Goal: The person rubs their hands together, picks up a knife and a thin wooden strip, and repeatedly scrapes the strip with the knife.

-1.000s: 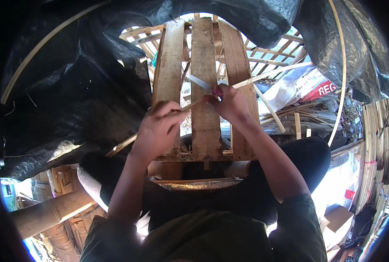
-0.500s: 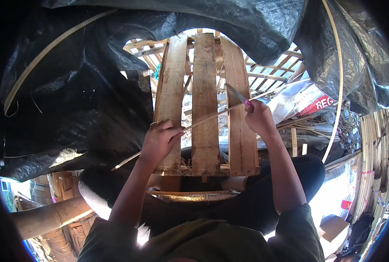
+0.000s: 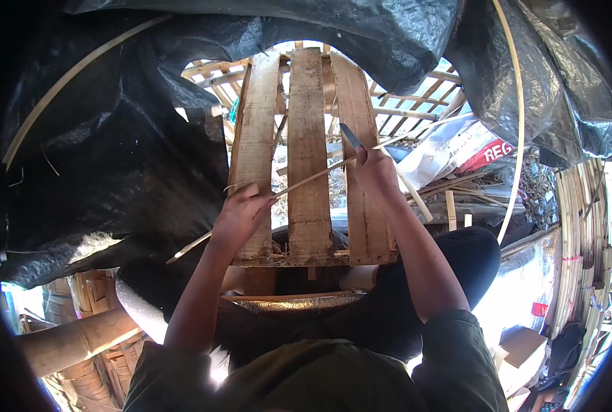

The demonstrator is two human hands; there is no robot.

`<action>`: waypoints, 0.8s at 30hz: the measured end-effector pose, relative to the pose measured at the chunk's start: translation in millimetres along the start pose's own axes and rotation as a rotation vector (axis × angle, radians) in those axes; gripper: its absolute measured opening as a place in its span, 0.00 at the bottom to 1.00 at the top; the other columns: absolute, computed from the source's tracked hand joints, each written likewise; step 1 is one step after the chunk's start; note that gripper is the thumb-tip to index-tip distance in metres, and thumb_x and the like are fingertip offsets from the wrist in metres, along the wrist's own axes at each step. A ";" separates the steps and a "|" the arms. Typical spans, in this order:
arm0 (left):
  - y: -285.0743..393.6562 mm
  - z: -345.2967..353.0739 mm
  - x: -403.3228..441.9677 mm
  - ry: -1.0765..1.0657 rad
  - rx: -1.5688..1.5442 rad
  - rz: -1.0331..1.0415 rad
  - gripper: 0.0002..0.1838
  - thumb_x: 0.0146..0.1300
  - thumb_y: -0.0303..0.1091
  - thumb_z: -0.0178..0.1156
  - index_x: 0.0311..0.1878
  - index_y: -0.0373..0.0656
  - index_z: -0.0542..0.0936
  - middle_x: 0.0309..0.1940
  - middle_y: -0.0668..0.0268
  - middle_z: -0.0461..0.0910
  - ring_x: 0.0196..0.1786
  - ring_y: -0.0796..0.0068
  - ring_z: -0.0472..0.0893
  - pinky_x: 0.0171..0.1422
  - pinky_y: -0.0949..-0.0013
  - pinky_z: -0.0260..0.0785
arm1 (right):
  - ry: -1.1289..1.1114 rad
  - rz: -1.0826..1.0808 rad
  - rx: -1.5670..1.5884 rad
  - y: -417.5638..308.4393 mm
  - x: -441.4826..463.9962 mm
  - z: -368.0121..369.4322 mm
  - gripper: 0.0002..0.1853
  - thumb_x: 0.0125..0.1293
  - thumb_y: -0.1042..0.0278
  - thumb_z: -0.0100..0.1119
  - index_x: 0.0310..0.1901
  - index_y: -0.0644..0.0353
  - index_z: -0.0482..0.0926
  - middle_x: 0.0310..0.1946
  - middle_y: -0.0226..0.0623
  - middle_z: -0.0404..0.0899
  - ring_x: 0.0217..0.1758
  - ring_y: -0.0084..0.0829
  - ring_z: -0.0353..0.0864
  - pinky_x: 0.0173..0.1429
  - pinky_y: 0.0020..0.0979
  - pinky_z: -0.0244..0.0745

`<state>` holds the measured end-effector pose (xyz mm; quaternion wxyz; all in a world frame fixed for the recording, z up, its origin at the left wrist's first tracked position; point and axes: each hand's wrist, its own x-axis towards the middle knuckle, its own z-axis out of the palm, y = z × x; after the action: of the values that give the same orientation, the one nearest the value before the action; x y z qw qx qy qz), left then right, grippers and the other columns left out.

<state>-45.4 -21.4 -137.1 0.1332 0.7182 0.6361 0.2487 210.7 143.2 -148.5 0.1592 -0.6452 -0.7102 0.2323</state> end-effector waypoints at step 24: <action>-6.4 5.2 -1.4 0.041 -0.038 -0.033 0.12 0.70 0.41 0.61 0.45 0.45 0.86 0.37 0.56 0.78 0.46 0.50 0.80 0.52 0.52 0.73 | -0.151 0.135 -0.032 -9.4 -4.3 0.1 0.32 0.76 0.42 0.45 0.39 0.70 0.83 0.23 0.53 0.82 0.24 0.45 0.85 0.28 0.44 0.77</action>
<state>-48.2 -21.1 -145.0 0.1382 0.6996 0.6457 0.2731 203.2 138.4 -143.1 0.0790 -0.6748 -0.6787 0.2790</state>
